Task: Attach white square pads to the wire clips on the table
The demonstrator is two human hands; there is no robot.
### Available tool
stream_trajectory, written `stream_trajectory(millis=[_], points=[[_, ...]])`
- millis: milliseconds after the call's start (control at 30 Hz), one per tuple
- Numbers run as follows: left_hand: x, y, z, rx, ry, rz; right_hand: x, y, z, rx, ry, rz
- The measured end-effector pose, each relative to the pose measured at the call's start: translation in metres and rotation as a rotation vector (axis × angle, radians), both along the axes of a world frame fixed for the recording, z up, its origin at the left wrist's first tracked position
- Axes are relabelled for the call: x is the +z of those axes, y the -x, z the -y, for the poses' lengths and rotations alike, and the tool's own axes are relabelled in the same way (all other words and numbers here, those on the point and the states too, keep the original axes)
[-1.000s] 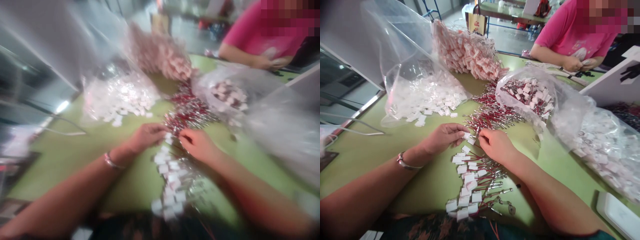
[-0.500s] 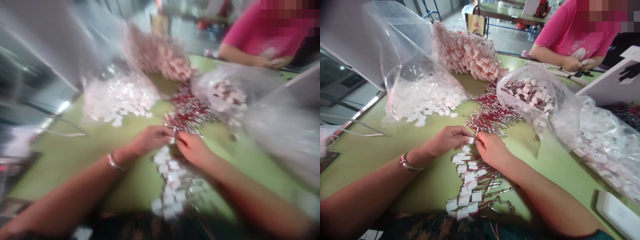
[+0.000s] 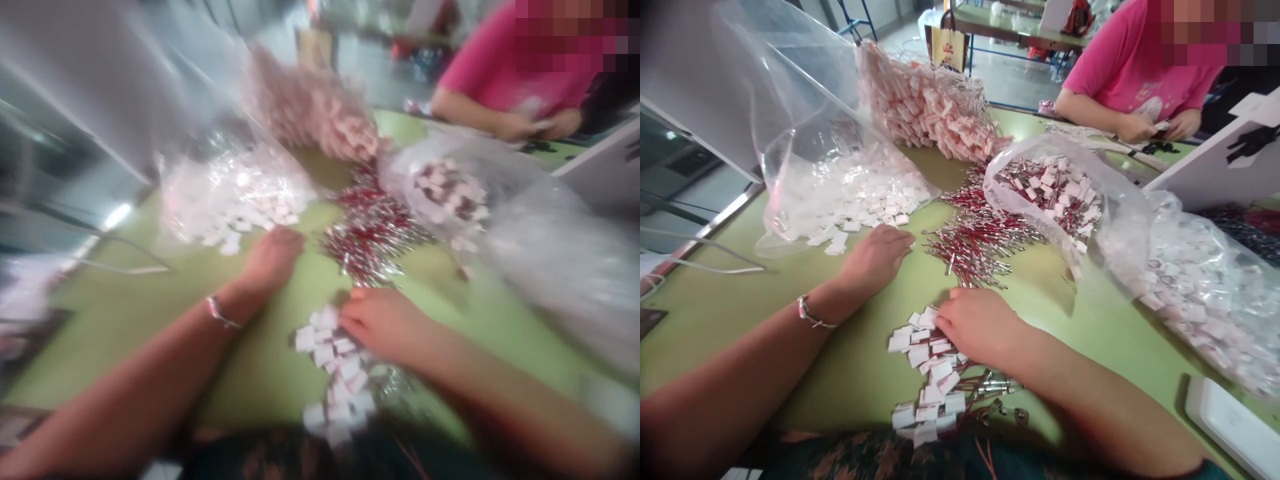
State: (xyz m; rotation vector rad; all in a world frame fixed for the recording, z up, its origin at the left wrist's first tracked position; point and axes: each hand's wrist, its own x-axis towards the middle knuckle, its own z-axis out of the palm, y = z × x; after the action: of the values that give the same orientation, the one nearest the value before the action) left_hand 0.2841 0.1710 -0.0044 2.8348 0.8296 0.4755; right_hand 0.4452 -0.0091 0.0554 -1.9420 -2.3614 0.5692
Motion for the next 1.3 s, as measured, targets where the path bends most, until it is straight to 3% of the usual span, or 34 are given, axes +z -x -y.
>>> stream_trajectory(millis=[133, 233, 300, 433, 533, 700, 833, 1067, 1200, 1300], points=[[-0.003, 0.0, 0.002, 0.008, 0.017, 0.003, 0.005, -0.03, -0.014, -0.275, -0.177, -0.087], [-0.004, -0.002, 0.002, 0.03, 0.021, 0.008, -0.004, -0.056, -0.029, -0.473, -0.404, -0.017], [-0.003, -0.004, 0.003, 0.07, 0.068, 0.047, -0.014, -0.068, -0.038, -0.527, -0.465, 0.067], [0.002, -0.007, 0.005, 0.09, 0.204, 0.217, -0.03, -0.078, -0.049, -0.535, -0.392, 0.224], [0.007, -0.008, 0.009, 0.168, 0.384, 0.31, -0.03, -0.077, -0.049, -0.53, -0.366, 0.247], [0.01, -0.008, 0.017, 0.23, 0.971, 0.526, -0.011, -0.058, -0.036, -0.504, -0.439, 0.098], [0.011, -0.008, 0.022, 0.143, 1.344, 0.653, -0.003, -0.031, -0.025, -0.352, -0.311, -0.132], [0.02, -0.012, 0.033, 0.177, 1.616, 0.77, -0.009, -0.019, -0.02, -0.276, -0.261, -0.286], [0.02, -0.013, 0.034, 0.149, 1.667, 0.801, -0.005, -0.019, -0.021, -0.304, -0.145, -0.318], [0.017, -0.012, 0.034, 0.118, 1.633, 0.775, 0.001, -0.019, -0.022, -0.348, 0.018, -0.475]])
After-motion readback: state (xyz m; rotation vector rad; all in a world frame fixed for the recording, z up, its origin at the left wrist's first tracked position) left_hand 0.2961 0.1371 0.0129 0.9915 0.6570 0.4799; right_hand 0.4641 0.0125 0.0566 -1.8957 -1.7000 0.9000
